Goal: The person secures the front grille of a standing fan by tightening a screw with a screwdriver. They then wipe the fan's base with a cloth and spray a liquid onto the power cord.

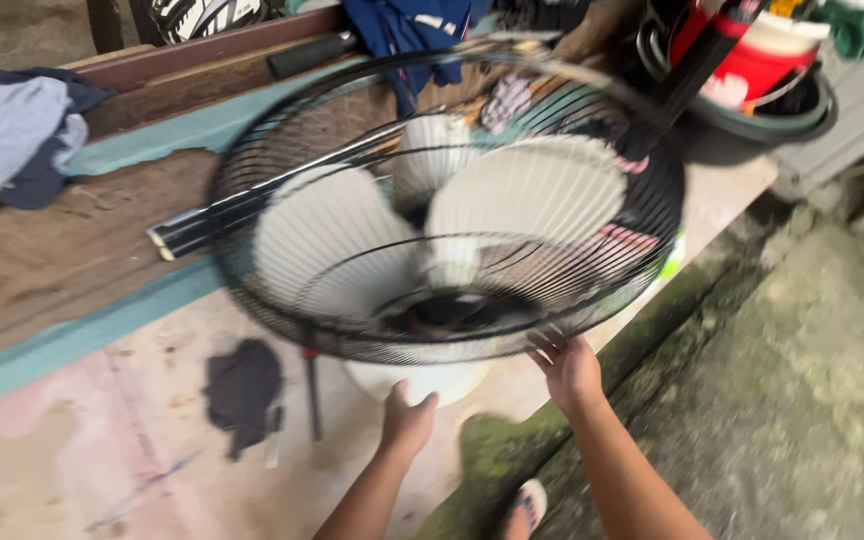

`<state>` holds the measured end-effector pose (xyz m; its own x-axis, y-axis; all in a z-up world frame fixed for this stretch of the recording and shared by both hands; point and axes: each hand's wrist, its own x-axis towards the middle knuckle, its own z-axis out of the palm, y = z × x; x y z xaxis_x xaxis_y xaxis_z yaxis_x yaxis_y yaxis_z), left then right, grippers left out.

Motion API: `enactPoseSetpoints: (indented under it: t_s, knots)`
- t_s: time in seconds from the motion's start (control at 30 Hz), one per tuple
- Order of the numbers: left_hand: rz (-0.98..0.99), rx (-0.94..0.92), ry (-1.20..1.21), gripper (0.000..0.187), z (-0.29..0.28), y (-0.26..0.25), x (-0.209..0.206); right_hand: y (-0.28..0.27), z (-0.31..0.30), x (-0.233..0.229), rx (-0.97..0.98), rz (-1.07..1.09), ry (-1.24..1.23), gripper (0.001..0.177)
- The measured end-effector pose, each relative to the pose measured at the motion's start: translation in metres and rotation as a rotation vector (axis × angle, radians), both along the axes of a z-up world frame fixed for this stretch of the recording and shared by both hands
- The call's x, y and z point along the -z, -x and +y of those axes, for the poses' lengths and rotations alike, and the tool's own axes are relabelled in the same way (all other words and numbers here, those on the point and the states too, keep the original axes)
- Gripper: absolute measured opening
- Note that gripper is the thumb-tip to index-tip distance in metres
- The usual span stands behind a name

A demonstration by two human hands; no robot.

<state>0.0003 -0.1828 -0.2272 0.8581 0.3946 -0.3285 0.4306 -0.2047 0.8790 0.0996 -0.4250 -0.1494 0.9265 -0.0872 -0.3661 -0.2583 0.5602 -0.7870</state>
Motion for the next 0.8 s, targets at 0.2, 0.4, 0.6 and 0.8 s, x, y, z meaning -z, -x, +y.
enactPoseSetpoints:
  t_s: [0.2, 0.4, 0.6, 0.8]
  knots:
    - [0.084, -0.414, -0.053, 0.081, -0.060, -0.019, 0.029, -0.064, -0.040, -0.062, -0.445, -0.252, -0.182, 0.043]
    - [-0.271, -0.803, 1.016, 0.084, -0.059, -0.014, -0.051, -0.064, -0.031, -0.091, -0.648, -0.152, -0.164, 0.047]
    - [-0.417, -0.761, 1.290, 0.103, -0.025, -0.016, -0.149, -0.056, -0.024, -0.089, -0.689, -0.160, -0.308, 0.053]
    - [-0.351, -0.735, 1.224, 0.106, -0.011, -0.030, -0.169, -0.046, -0.023, -0.078, -0.703, -0.105, -0.353, 0.056]
